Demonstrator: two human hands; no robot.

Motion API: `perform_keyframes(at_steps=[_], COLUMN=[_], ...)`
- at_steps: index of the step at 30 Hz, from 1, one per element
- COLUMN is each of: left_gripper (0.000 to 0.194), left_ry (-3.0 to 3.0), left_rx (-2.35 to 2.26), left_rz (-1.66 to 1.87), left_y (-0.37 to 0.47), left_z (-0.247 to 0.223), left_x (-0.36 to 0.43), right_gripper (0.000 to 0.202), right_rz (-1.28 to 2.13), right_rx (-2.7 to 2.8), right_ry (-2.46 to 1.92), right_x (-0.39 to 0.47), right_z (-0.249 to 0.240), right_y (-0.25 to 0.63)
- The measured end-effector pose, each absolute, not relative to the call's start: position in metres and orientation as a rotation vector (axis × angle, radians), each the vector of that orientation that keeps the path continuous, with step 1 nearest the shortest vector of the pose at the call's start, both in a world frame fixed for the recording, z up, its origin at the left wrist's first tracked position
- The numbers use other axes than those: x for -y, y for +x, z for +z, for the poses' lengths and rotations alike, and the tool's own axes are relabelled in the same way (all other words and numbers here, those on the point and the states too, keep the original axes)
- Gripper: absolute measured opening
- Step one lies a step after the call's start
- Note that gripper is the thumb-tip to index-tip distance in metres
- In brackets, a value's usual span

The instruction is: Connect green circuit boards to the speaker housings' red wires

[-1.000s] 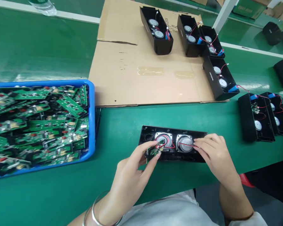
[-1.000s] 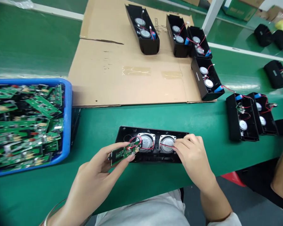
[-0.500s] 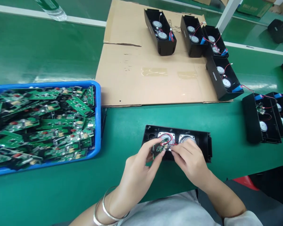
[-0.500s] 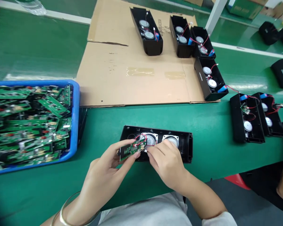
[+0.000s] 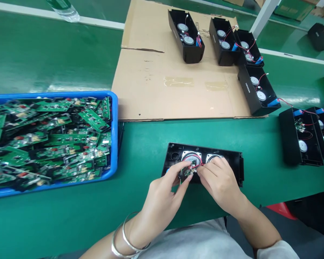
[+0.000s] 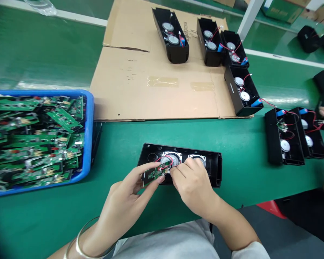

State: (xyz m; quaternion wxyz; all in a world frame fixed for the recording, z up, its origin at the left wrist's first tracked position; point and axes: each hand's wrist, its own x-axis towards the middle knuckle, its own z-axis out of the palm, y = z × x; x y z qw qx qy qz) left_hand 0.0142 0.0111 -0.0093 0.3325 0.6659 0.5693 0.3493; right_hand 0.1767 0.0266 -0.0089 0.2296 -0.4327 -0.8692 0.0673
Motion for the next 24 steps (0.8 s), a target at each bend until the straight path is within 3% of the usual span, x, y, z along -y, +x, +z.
perform_keyframes(at_steps=[17, 20, 21, 24], left_gripper=[0.021, 0.02, 0.02, 0.018], left_ry=[1.759, 1.768, 1.756, 1.709], left_rx=[-1.358, -1.402, -1.422, -1.478], left_rz=[0.835, 0.761, 0.756, 0.72], left_y=[0.007, 0.006, 0.005, 0.0], left_z=[-0.005, -0.005, -0.004, -0.002], left_x=[-0.019, -0.018, -0.017, -0.017], right_gripper=[0.03, 0.02, 0.029, 0.091], right_rz=[0.267, 0.291, 0.287, 0.218], right_rx=[2.227, 2.342, 2.403, 2.638], right_ry=[-1.28, -1.314, -1.329, -1.411], right_x=[-0.03, -0.03, -0.03, -0.032], right_z=[-0.013, 0.0, 0.005, 0.01], right_y=[0.176, 0.187, 0.193, 0.212])
